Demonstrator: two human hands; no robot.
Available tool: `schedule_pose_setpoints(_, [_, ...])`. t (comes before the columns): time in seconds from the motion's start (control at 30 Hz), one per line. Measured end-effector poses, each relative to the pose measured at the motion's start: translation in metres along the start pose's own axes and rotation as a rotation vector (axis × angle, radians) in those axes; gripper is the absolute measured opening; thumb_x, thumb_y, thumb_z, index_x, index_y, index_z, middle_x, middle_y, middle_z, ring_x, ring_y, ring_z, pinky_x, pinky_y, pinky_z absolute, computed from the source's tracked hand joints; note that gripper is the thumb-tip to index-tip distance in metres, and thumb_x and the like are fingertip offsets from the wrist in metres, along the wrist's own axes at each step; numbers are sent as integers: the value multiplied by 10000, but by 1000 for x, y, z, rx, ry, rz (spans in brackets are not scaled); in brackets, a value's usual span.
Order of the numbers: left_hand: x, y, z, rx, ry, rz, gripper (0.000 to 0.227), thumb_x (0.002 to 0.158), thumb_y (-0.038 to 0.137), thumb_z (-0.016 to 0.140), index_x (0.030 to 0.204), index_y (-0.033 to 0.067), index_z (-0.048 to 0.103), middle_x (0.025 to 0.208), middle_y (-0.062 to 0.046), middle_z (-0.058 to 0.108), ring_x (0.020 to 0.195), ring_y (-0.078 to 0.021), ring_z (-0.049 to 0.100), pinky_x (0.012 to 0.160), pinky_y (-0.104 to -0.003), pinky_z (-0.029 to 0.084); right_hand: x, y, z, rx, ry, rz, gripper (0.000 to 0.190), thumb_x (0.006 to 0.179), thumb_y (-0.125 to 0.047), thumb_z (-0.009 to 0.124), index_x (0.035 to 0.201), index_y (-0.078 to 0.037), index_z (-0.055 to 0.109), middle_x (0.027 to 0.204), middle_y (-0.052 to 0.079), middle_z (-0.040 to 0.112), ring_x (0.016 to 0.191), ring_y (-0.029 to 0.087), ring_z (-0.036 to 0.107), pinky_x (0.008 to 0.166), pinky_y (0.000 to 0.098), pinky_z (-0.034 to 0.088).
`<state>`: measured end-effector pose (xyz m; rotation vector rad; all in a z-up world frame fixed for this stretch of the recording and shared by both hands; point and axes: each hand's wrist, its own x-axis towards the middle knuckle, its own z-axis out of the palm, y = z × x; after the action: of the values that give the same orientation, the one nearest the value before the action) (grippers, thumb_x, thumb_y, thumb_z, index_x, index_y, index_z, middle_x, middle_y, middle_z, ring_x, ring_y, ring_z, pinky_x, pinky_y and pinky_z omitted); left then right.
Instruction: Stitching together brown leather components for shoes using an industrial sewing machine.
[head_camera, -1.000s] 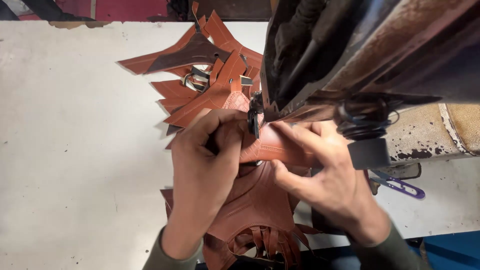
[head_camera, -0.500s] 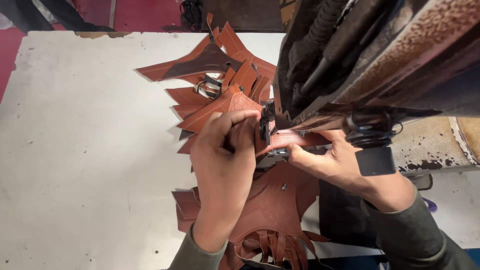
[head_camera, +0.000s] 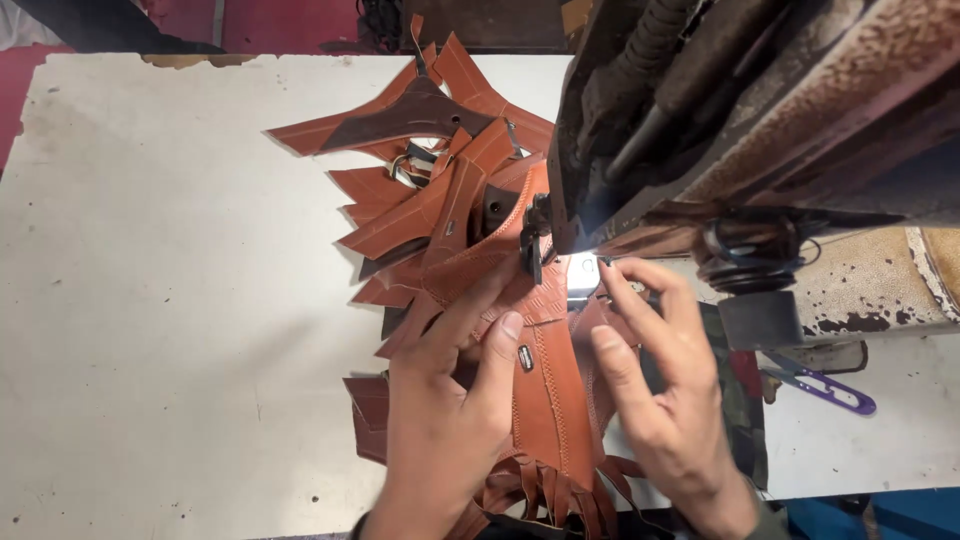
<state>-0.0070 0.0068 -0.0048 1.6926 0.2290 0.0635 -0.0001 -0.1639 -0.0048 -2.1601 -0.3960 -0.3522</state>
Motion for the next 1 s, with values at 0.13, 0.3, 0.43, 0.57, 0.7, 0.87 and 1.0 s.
schedule_pose_setpoints(0.13, [-10, -2, 13, 11, 25, -14, 381, 967, 149, 655, 1345, 130, 706, 747, -38, 725, 578, -66, 591, 527, -248, 495, -7, 4, -11, 32, -51, 28, 475, 954, -87, 629, 1403, 52, 562, 1247, 184, 597, 1078, 248, 630, 922, 309, 522])
schedule_pose_setpoints(0.3, [-10, 12, 18, 142, 11, 28, 449, 920, 125, 628, 1369, 141, 637, 883, -121, 798, 663, -193, 785, 602, -295, 580, -25, 2, -7, 315, -102, 314, 525, 939, -61, 666, 1452, -3, 571, 932, 1, 686, 803, 66, 635, 693, 191, 510])
schedule_pose_setpoints(0.43, [-10, -1, 27, 163, 76, 339, 399, 985, 94, 603, 1382, 55, 604, 1108, -191, 766, 1007, -291, 778, 789, -325, 604, -34, 19, -8, 397, -115, 404, 556, 951, -18, 689, 1497, -13, 584, 847, -43, 598, 718, 14, 511, 634, 157, 420])
schedule_pose_setpoints(0.57, [-3, -6, 29, 224, 66, 179, 375, 957, 146, 631, 1323, 63, 649, 1031, -167, 782, 944, -273, 794, 781, -343, 604, -29, 16, -7, 386, -109, 366, 570, 955, 2, 702, 1511, -7, 579, 884, -24, 607, 748, 14, 518, 650, 155, 426])
schedule_pose_setpoints(0.7, [13, 17, 25, 224, 41, 112, 378, 929, 151, 615, 1292, 85, 695, 997, -151, 777, 854, -244, 787, 721, -333, 582, -22, 5, -2, 473, -65, 391, 563, 937, 7, 658, 1483, 3, 523, 1042, 41, 749, 905, 45, 663, 802, 184, 543])
schedule_pose_setpoints(0.87, [30, 20, 24, 152, -41, 73, 369, 929, 146, 572, 1265, 112, 722, 927, -98, 820, 693, -162, 765, 627, -302, 566, -19, 4, 4, 468, -12, 416, 571, 941, 9, 669, 1492, 8, 522, 1079, 54, 748, 925, 54, 664, 813, 188, 535])
schedule_pose_setpoints(1.0, [36, 34, 21, 220, -69, -80, 405, 897, 151, 565, 1268, 168, 727, 785, -69, 802, 479, -198, 652, 485, -334, 491, -12, 4, 3, 433, -7, 418, 571, 940, -1, 677, 1491, 2, 531, 1059, 36, 746, 887, 38, 648, 764, 178, 528])
